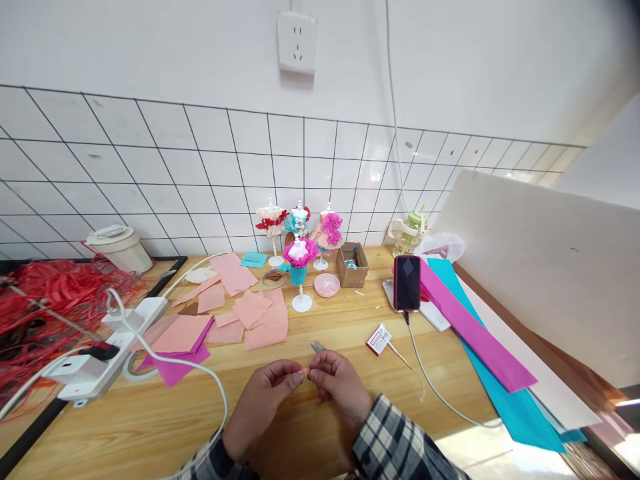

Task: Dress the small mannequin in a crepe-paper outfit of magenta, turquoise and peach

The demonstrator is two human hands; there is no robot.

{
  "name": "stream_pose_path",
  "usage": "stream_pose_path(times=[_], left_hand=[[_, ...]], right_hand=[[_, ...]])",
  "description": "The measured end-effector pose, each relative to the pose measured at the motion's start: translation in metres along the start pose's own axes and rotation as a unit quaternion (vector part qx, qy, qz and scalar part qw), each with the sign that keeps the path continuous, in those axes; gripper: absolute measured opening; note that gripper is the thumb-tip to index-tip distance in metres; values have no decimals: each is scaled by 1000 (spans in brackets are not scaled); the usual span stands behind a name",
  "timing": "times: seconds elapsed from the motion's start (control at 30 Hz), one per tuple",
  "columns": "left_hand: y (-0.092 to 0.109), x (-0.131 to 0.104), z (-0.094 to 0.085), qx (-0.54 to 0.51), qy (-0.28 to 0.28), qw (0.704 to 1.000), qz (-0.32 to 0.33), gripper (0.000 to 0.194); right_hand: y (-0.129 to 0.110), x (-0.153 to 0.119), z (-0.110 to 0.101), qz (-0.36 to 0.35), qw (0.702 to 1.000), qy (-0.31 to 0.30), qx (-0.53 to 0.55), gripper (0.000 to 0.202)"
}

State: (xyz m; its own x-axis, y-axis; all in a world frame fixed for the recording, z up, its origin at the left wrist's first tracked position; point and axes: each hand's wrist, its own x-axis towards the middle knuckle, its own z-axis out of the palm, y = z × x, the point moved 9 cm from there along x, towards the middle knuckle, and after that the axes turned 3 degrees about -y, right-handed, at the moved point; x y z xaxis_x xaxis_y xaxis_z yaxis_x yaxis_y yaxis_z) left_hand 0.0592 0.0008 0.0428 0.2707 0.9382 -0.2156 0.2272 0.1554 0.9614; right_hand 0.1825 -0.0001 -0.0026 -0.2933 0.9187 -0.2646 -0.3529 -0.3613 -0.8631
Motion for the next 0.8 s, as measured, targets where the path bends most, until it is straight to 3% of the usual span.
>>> stream_pose_path(times=[0.17, 0.3, 0.4, 0.47, 0.57, 0.63, 0.7, 0.73, 0.8], left_hand=[[13, -7, 9, 216, -66, 973, 55, 18], [27, -8, 16, 386, -42, 914, 120, 16], [28, -3, 15, 426, -13, 897, 119, 21], [24, 4, 9, 396, 8, 913, 101, 22], [10, 14, -8, 218, 49, 974, 41, 16], [-3, 18, -14, 49, 60, 997, 2, 14], [-10, 19, -13, -101, 53, 993, -14, 20], [-11, 19, -12, -160, 50, 986, -13, 23], [-10, 16, -13, -226, 59, 972, -8, 26]], right_hand=[[-9, 14, -15, 35, 988, -43, -144, 41], [-33, 15, -3, -33, 932, -58, -356, 16], [-52, 3, 25, -139, 840, -52, -522, 13], [-62, -9, 42, -217, 754, -13, -620, 10], [-66, -29, 60, -311, 634, 42, -707, 12], [-64, -40, 67, -366, 594, 50, -714, 16], [-64, -50, 69, -413, 594, 50, -689, 20], [-66, -54, 67, -428, 611, 54, -664, 21], [-73, -55, 54, -422, 686, 88, -586, 18]])
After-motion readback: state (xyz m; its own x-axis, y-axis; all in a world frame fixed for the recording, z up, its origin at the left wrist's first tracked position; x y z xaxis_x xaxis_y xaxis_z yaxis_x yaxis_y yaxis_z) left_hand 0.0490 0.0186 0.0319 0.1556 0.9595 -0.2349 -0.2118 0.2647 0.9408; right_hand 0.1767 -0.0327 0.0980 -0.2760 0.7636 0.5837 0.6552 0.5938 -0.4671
